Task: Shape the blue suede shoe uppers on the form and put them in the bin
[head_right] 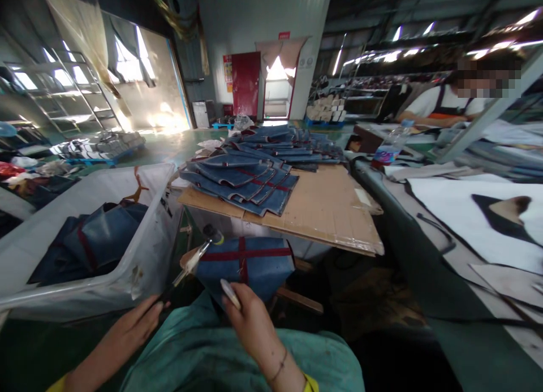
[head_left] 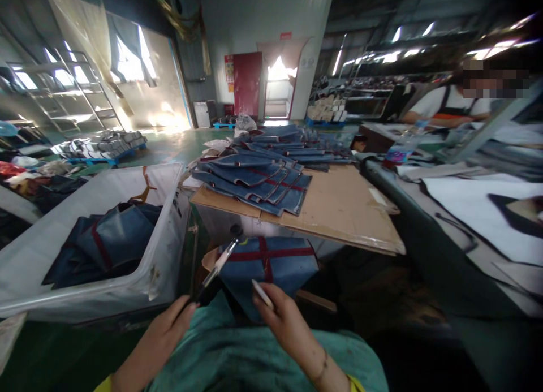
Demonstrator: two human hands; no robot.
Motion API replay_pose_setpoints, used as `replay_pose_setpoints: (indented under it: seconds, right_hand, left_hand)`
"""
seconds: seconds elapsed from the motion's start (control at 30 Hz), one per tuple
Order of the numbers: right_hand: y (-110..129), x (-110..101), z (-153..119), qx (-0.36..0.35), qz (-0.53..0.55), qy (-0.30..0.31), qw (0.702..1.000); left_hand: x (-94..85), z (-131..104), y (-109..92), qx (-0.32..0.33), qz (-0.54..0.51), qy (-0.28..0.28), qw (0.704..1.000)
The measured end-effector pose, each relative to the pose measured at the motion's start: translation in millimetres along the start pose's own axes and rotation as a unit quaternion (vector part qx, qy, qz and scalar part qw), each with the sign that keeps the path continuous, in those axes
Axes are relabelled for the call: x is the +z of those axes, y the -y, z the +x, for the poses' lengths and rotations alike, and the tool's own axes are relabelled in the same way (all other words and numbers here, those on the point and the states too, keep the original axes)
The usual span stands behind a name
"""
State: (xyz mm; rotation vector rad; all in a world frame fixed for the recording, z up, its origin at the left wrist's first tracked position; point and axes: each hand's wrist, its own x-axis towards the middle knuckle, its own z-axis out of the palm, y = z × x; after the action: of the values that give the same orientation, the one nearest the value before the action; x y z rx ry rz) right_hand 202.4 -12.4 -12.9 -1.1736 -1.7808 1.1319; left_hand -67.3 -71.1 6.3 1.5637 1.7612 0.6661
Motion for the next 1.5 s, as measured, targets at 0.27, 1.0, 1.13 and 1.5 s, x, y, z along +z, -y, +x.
replay_pose_setpoints:
  seconds: [0.27, 1.0, 1.13, 1.5]
  right_hand:
    - [-5.3, -34.0, 44.1, 0.139, 0.248, -0.197, 0.938]
    - [-80.6, -136.3, 56.7, 0.175, -0.128, -0.125, 0.968]
    - [-60.3, -112.6, 41.3, 0.146, -0.09, -0.151, 0.974]
    - [167.9, -55.6, 63.8, -0.239, -0.072, 0.025, 0.968]
  left_hand:
    - [91.7, 70.0, -114.6, 0.168, -0.044, 0.152, 0.973]
    - [113.1, 105.5, -90.4, 0.3, 0.22, -0.049, 0.927]
    - [109.3, 100.0, -85.5, 0.3, 0.191, -0.035, 0.934]
    - [-0.1, 68.7, -80.5, 0.247, 0.004, -0.236, 0.94]
